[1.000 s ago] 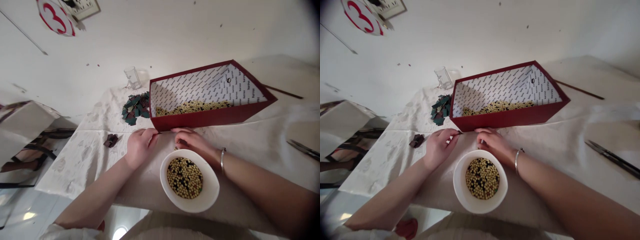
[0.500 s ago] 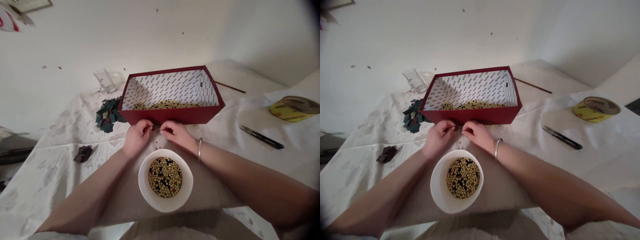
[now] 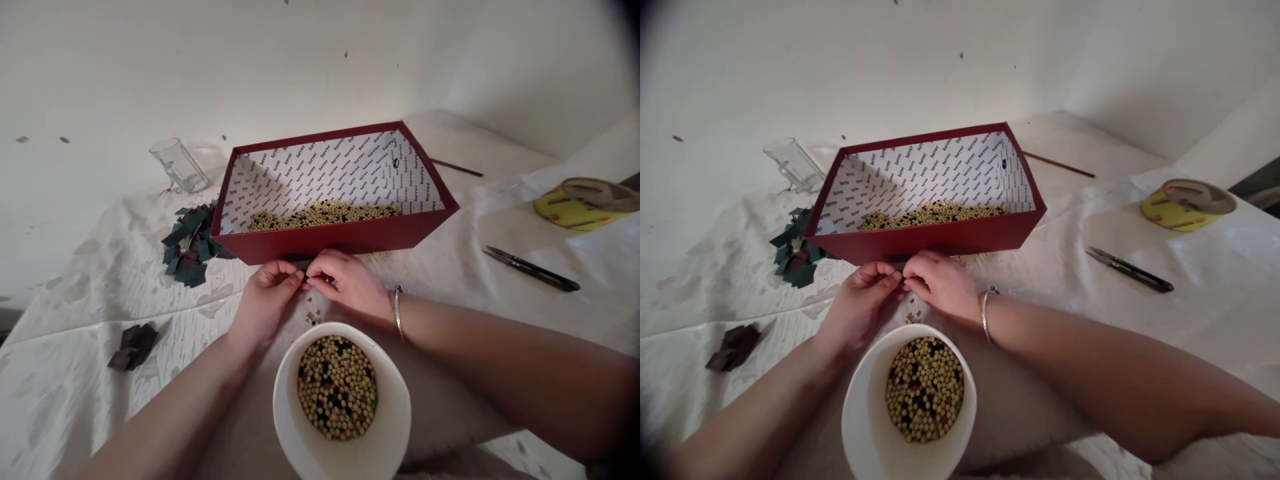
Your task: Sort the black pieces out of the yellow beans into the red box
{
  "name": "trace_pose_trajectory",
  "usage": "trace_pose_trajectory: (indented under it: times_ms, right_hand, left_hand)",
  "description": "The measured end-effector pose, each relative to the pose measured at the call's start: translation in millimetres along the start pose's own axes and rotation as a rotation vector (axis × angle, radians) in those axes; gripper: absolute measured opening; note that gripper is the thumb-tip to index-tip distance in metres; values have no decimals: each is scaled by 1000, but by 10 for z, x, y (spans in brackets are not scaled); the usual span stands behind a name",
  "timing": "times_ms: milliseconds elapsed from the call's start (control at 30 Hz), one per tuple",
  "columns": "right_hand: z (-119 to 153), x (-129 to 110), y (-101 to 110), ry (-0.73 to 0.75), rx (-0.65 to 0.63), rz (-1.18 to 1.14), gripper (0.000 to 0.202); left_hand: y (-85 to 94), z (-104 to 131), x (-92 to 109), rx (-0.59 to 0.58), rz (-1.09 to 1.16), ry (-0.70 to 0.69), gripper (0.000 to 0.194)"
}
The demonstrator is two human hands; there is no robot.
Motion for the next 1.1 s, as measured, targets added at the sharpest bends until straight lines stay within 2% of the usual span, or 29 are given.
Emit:
trace_pose_trajectory:
  times_ms: [133, 300, 467, 700, 933, 1100]
  right_hand:
    - [31, -35, 42, 83, 51, 8, 10]
    - [109, -142, 124, 244, 172, 139, 19]
    - [160, -207, 157, 331, 193, 223, 18]
    - [134, -172, 148, 269, 189, 184, 15]
    - [88, -94, 140, 82, 86, 27, 7]
    - [71, -101, 143, 80, 68, 46, 10]
  left_hand:
    - [0, 53, 7, 28, -12, 64, 18]
    - [-74, 66, 22, -41, 125, 119, 18]
    - [-91, 65, 32, -54, 172, 145, 19]
    - [-90, 69, 39, -59, 164, 153, 19]
    - [-96, 60, 30, -74, 127, 138, 19]
    - [-111, 52, 48, -91, 103, 119, 20]
Point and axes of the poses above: each hand's wrist, its own z-axis away from the middle knuckle, its own y-axis out of the back of the hand, x = y × z, the point moved 7 cm from there along -z, towards the middle knuckle, and after that the axes turned 10 degrees about -y, right-handed, at the moved point
